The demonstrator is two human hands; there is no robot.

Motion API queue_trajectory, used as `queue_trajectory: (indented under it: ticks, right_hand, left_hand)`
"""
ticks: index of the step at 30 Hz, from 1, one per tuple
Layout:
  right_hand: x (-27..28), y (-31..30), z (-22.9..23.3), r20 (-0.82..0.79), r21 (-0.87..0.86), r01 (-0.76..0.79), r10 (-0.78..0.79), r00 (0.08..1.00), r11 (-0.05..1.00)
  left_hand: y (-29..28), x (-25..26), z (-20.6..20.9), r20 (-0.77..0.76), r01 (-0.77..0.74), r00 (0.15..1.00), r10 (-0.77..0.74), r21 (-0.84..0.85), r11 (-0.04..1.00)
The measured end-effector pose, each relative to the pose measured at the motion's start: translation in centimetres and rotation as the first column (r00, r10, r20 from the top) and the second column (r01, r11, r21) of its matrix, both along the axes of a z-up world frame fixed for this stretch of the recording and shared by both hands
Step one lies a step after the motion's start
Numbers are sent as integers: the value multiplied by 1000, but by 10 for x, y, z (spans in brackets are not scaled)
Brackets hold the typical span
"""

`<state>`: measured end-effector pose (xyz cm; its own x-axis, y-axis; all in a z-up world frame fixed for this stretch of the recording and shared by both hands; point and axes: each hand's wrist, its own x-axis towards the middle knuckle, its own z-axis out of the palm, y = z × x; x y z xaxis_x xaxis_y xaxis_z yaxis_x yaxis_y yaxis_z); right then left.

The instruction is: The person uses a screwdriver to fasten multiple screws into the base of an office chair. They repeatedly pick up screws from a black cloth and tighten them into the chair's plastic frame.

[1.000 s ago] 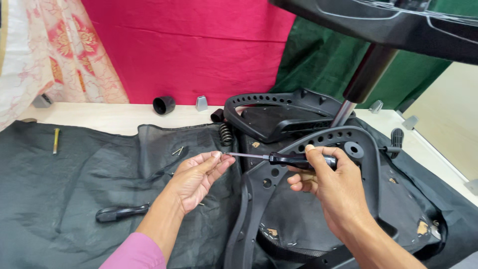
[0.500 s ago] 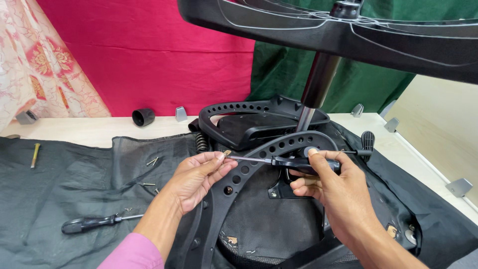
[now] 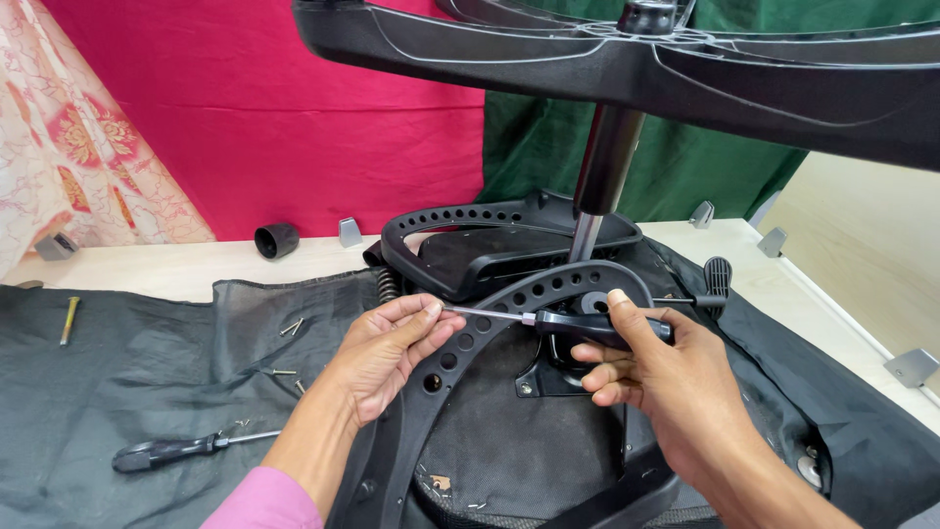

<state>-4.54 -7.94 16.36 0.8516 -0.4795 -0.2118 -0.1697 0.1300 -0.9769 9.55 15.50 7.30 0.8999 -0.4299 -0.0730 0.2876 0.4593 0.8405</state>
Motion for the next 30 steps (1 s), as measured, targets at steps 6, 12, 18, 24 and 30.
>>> queue_trajectory:
  ticks: [6, 12, 18, 24, 30]
  right_hand:
    - [-1, -5, 2, -41, -138, -162, 158, 987, 977]
    - [-1, -15, -6, -82, -220, -210, 196, 977, 953]
    - [-3, -28, -13, -147, -47, -229, 220, 964, 972]
    - [-13, -43, -20, -78, -34, -126, 123, 989, 991]
    - [-39, -72, -6, -176, -260, 99, -148, 973, 961]
  left_hand:
    - [5, 4, -2, -22, -3, 1000, 5, 51, 999]
    - [2, 11, -4, -16, 20, 1000, -19, 55, 998]
    - [-10, 14, -8, -28, 61, 998, -59, 68, 996]
    - [-28, 13, -10, -47, 144, 989, -141, 60, 988]
    - [-47, 4, -13, -123, 294, 954, -273, 199, 935]
